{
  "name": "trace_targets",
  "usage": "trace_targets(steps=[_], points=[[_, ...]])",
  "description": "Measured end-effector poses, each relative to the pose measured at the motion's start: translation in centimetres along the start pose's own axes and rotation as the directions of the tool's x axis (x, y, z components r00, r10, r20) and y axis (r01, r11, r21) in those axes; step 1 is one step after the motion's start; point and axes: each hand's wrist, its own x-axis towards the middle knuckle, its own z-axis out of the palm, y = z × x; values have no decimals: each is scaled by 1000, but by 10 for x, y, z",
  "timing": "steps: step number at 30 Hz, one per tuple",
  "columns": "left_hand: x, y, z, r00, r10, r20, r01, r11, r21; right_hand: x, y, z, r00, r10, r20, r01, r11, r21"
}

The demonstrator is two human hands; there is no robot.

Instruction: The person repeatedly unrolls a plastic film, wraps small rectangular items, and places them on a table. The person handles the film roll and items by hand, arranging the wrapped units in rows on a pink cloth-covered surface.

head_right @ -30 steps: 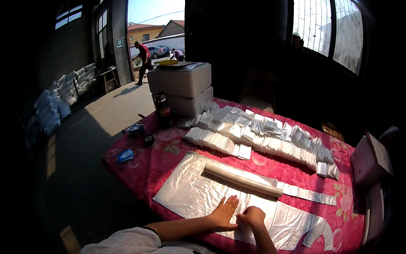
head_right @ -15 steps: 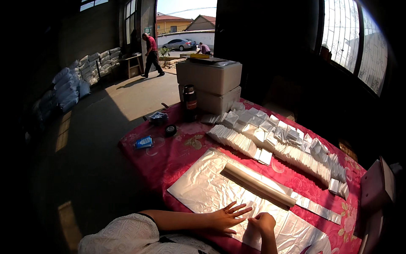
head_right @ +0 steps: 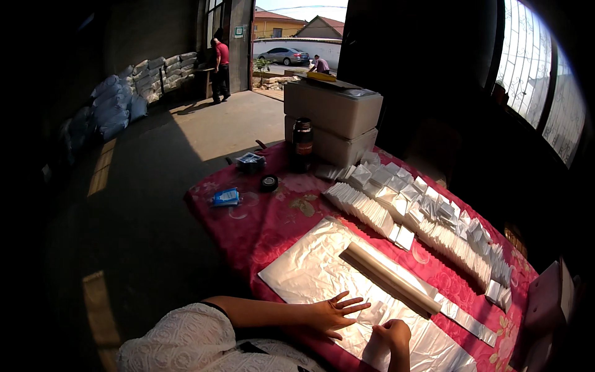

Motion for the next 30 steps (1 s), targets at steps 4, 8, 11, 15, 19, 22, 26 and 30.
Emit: trace_targets(steps=[4,8,11,15,19,22,26,30], points=[[4,4,-1,1000,6,22,-6,1000,7,-2,1,2,997,-56,-55,53,997,-56],[6,5,0,1000,5,17,-6,1000,17,-13,-9,-1,987,-116,-109,103,987,-120],[9,11,-11,996,-44,77,43,999,13,-15,-14,2,917,-238,-320,192,967,-169],[12,14,-12,992,-80,102,80,997,2,0,-29,4,706,-497,-505,423,868,-262],[3,19,5,985,-146,-87,136,985,-110,22,-37,22,632,-684,-365,620,729,-290],[-16,38,4,978,-200,-52,155,879,-450,26,-29,40,714,-650,-260,604,760,-240],[-59,49,4,952,-189,241,306,565,-767,-5,-53,48,734,-637,-235,605,771,-198],[-110,40,27,801,-202,563,596,351,-722,1,-41,68,818,-540,-197,521,841,-145]])
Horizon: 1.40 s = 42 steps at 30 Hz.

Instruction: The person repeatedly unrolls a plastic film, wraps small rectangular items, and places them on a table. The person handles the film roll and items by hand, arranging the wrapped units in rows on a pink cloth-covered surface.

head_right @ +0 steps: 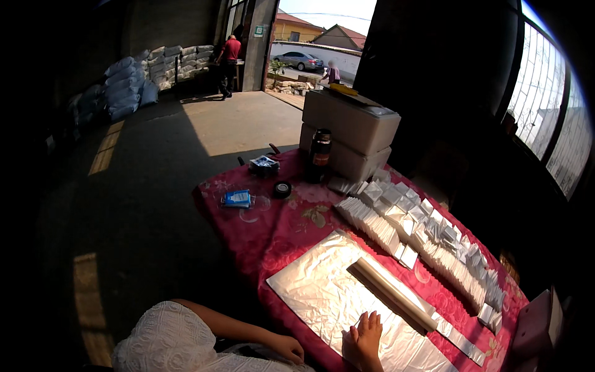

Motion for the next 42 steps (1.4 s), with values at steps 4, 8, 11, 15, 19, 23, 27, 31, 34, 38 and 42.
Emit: trace_targets(steps=[4,8,11,15,19,23,27,31,34,38,42], points=[[-14,-14,2,944,-307,-125,267,928,-260,-9,-29,8,1000,17,17,-17,1000,14],[-21,-12,18,926,-272,-263,204,944,-258,-13,-60,10,990,79,114,-81,997,17],[-12,-13,21,904,-331,-272,241,917,-316,-19,-86,10,981,68,183,-81,995,64],[-18,0,23,898,-307,-315,81,819,-568,-31,-123,6,947,-5,320,-51,985,166],[-21,8,14,896,-296,-330,114,873,-474,-43,-130,5,939,-83,333,25,984,176],[-25,47,-7,899,-55,-435,171,957,233,-41,-125,-22,940,-259,224,268,963,-9],[-26,87,-26,911,117,-395,123,837,532,-28,-95,-42,877,-397,272,396,916,59],[-9,106,-34,794,340,-504,34,803,595,-20,-48,-72,947,-301,109,280,944,173],[0,112,-42,801,319,-507,11,838,546,10,10,-89,999,-33,-5,32,903,428],[11,104,-45,828,250,-502,-9,901,434,79,75,-106,948,316,34,-156,370,916],[19,103,-44,854,177,-489,3,939,344,159,125,-96,901,430,-56,-106,344,933]])
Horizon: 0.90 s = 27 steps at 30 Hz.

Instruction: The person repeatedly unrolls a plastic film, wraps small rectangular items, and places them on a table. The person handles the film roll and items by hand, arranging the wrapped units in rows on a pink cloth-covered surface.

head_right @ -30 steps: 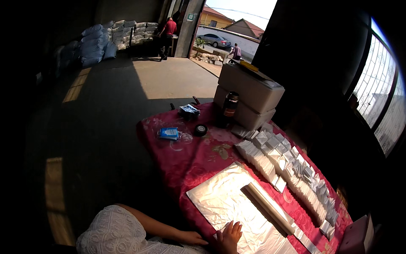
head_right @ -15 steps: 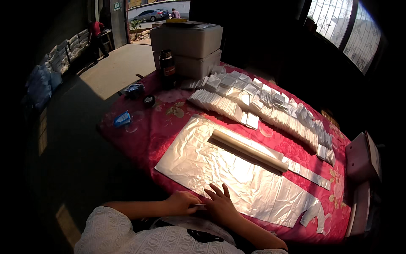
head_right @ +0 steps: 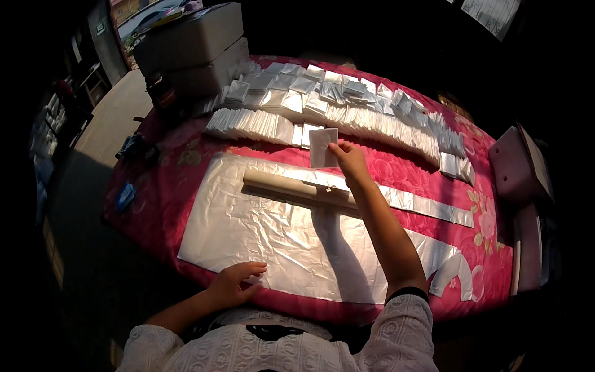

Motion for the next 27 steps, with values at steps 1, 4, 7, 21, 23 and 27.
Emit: trace_targets(steps=[1,4,7,21,23,27], points=[[2,-2,0,1000,5,-5,-5,1000,4,20,6,5,999,26,-47,-28,999,-40],[9,-2,0,1000,-4,-2,4,999,-33,66,38,11,986,44,-164,-64,991,-119],[13,-7,0,999,-49,-10,49,998,-28,99,61,11,957,65,-284,-131,967,-220],[18,-33,21,991,130,-40,-133,988,-80,-20,18,-16,928,-273,255,362,491,-792],[16,-27,19,997,72,-19,-74,990,-119,-58,11,-24,933,-188,308,361,518,-775],[14,-35,28,997,77,0,-77,993,-92,-102,12,-38,906,-161,392,423,411,-808]])
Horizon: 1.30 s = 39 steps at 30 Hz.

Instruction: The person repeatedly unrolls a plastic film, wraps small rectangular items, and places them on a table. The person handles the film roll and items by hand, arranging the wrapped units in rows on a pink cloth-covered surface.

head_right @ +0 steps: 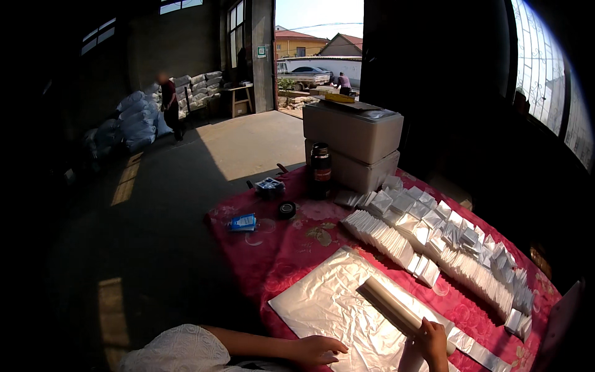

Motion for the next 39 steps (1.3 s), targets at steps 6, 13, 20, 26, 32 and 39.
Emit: trace_targets(steps=[6,13,20,26,32,39], points=[[17,10,6,994,-31,106,30,1000,6,-46,-31,-12,987,115,110,-64,922,-381],[23,10,20,989,142,38,-147,951,271,-94,-56,-1,926,194,324,-55,918,-393],[30,-5,10,943,330,-40,-281,856,434,-110,-85,11,919,283,274,-184,923,-337],[21,-33,11,928,353,-121,-235,803,548,-100,-123,2,910,318,267,-221,915,-336],[17,-43,19,923,345,-171,-203,813,545,-102,-127,7,878,418,231,-321,875,-364],[15,-41,16,927,335,-170,-187,804,565,-104,-128,16,893,429,136,-361,863,-353]])
